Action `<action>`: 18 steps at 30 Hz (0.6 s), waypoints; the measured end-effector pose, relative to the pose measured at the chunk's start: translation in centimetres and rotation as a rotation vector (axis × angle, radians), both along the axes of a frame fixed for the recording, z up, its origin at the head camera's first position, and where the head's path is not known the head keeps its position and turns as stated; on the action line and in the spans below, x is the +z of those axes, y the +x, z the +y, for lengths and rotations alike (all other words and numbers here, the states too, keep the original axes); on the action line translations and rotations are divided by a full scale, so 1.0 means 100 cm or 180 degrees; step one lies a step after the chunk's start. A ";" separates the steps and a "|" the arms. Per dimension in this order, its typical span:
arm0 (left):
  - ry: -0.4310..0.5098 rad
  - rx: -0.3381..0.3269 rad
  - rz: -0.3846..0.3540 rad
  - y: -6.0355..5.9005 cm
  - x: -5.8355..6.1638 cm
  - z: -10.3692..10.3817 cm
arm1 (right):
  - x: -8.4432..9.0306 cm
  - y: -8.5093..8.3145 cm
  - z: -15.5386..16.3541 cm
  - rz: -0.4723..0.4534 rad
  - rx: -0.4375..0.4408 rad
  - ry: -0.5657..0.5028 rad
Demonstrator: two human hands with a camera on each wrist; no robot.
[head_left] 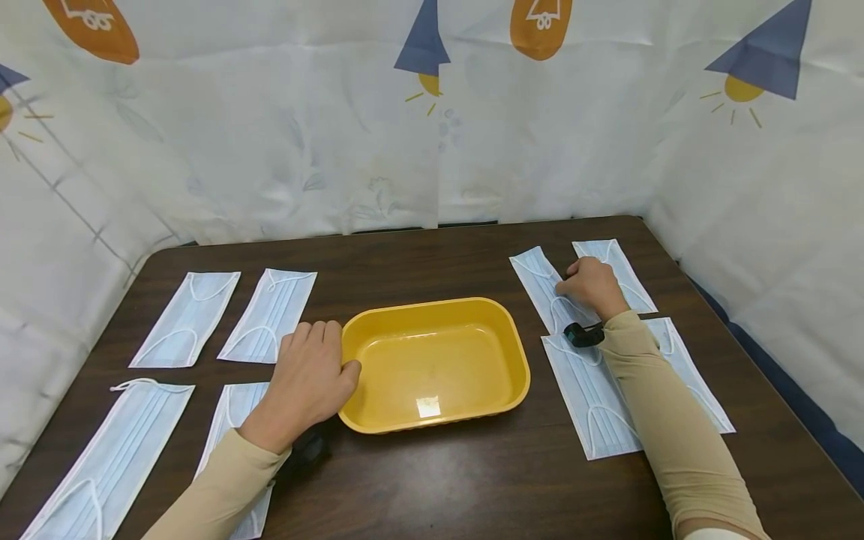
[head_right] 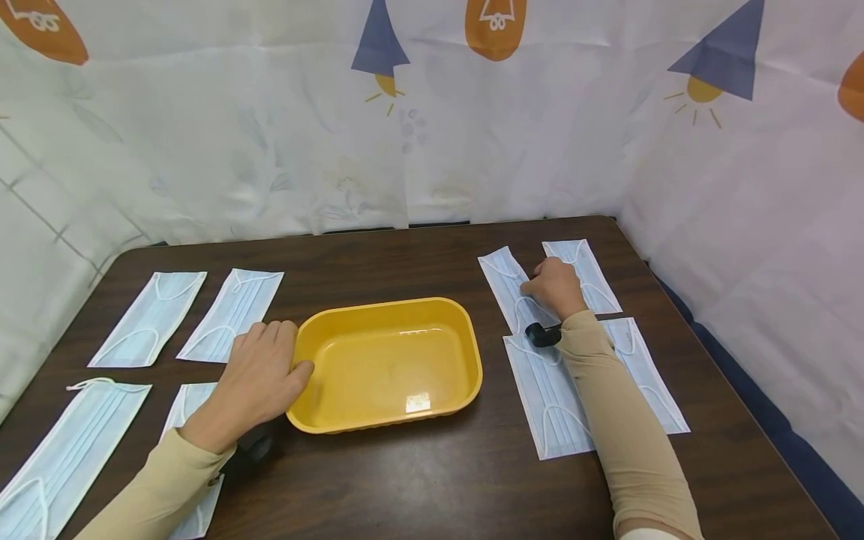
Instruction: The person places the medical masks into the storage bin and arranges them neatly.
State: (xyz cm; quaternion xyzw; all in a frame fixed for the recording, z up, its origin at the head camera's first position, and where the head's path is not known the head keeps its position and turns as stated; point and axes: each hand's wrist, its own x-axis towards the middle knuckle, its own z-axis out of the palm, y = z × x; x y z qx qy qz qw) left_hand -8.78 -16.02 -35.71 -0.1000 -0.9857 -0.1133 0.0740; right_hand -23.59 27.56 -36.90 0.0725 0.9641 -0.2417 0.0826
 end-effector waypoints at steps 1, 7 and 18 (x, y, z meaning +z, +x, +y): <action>0.0007 0.0002 -0.0002 0.000 0.000 0.000 | 0.000 0.000 -0.001 0.0039 0.0026 0.0023; 0.0024 -0.0012 0.0018 0.000 -0.001 0.000 | -0.004 0.002 -0.004 0.0254 0.0087 0.0122; 0.0031 0.0008 -0.0070 0.000 0.000 -0.001 | -0.004 0.004 -0.006 0.0207 0.0074 0.0100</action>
